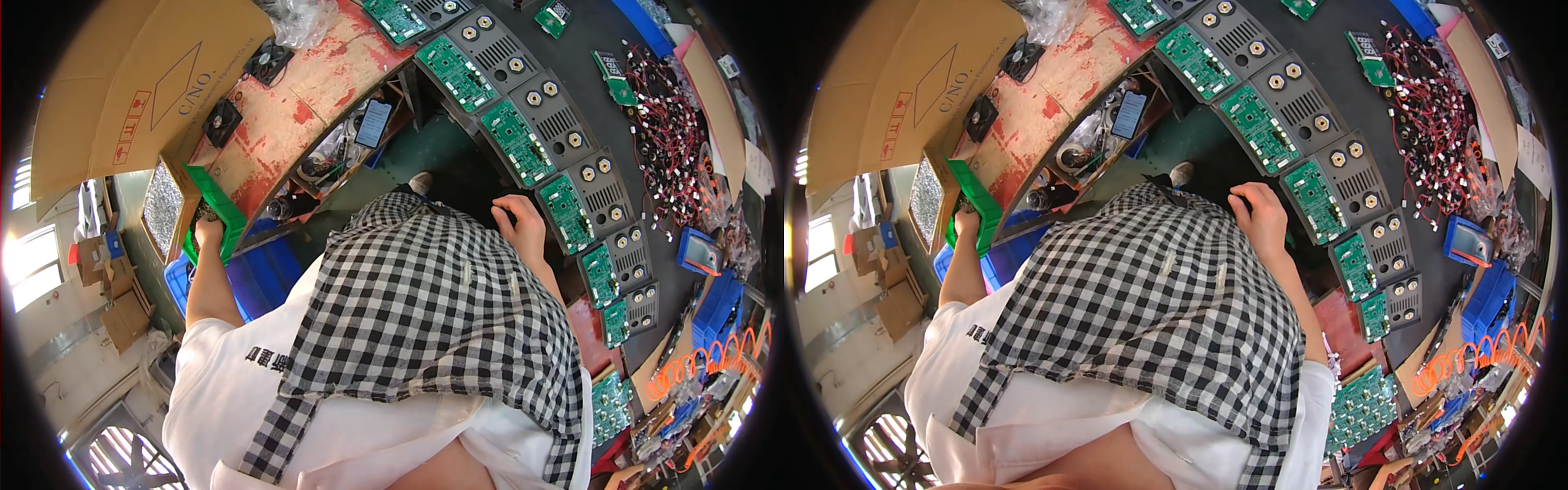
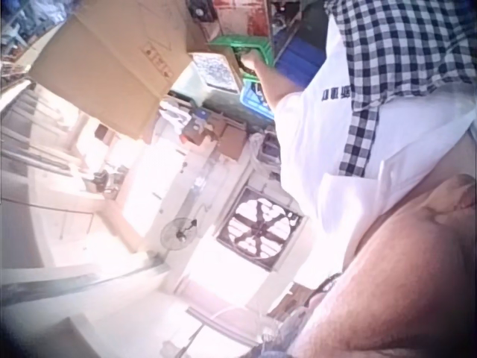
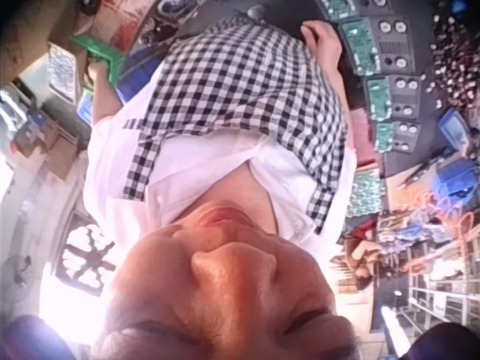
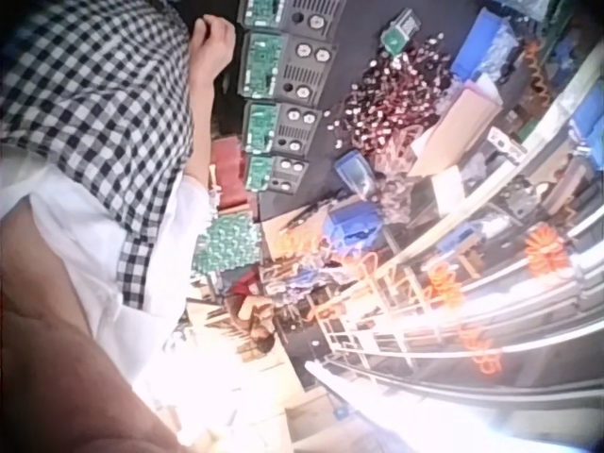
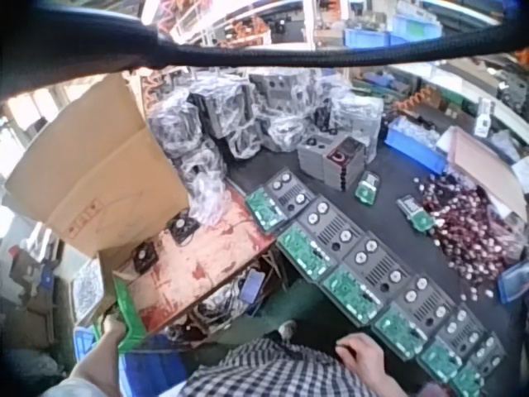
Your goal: The person secures circuit boards onto metal panels by hand-placing screws and driving them in with an electric screwdriver.
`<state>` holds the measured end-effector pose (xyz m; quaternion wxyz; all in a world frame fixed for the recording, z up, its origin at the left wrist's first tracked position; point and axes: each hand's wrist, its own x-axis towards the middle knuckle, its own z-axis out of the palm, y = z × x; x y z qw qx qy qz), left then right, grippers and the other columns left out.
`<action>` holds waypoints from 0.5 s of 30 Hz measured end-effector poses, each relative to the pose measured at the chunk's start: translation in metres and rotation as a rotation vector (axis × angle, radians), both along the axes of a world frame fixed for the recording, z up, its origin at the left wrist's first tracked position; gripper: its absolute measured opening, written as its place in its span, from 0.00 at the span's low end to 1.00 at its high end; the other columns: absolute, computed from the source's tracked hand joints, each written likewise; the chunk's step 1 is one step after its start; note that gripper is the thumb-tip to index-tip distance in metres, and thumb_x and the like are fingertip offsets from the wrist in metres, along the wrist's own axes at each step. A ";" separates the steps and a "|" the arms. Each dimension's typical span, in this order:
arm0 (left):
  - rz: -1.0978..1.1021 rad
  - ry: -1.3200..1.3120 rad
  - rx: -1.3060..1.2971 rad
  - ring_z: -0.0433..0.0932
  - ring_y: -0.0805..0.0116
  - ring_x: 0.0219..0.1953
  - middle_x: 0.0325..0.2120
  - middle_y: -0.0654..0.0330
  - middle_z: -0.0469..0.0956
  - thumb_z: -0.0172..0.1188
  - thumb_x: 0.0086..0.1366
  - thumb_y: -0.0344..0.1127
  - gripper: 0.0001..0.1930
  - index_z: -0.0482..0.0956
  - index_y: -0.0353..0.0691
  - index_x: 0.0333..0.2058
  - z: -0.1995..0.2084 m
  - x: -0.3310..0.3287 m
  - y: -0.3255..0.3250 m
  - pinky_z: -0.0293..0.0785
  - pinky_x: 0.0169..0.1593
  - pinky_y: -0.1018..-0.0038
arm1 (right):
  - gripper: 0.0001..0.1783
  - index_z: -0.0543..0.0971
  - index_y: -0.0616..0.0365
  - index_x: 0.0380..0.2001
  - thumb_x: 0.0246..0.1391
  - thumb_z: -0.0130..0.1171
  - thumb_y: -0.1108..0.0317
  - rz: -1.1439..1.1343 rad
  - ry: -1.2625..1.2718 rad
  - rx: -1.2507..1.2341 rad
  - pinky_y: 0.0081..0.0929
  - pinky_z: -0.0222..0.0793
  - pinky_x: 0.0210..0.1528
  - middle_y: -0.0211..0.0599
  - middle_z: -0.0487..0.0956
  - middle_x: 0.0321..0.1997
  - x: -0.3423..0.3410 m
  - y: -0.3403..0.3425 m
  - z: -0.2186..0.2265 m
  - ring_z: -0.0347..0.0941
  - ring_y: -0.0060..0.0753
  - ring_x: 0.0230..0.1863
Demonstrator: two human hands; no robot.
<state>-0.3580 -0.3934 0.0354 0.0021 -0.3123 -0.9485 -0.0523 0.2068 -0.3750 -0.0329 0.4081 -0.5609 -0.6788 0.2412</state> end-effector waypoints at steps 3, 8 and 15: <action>0.047 -0.128 0.168 0.73 0.64 0.23 0.23 0.53 0.74 0.51 0.45 0.31 0.10 0.76 0.37 0.28 -0.005 -0.023 -0.006 0.69 0.29 0.73 | 0.07 0.74 0.58 0.26 0.39 0.57 0.73 0.027 -0.013 0.032 0.20 0.65 0.28 0.35 0.73 0.28 0.003 0.002 -0.001 0.70 0.29 0.28; 0.135 -0.563 0.680 0.66 0.72 0.12 0.14 0.55 0.70 0.48 0.51 0.24 0.08 0.74 0.29 0.29 -0.001 -0.029 0.000 0.59 0.13 0.82 | 0.06 0.74 0.56 0.24 0.37 0.57 0.71 0.018 0.031 -0.008 0.25 0.65 0.30 0.35 0.73 0.27 0.007 0.003 0.001 0.69 0.35 0.30; 0.310 -1.111 1.188 0.66 0.73 0.21 0.23 0.56 0.68 0.48 0.56 0.26 0.07 0.67 0.29 0.33 -0.004 -0.039 0.019 0.59 0.17 0.85 | 0.05 0.74 0.56 0.24 0.38 0.56 0.70 0.037 0.038 -0.026 0.25 0.65 0.28 0.35 0.73 0.26 0.014 0.003 0.003 0.70 0.35 0.29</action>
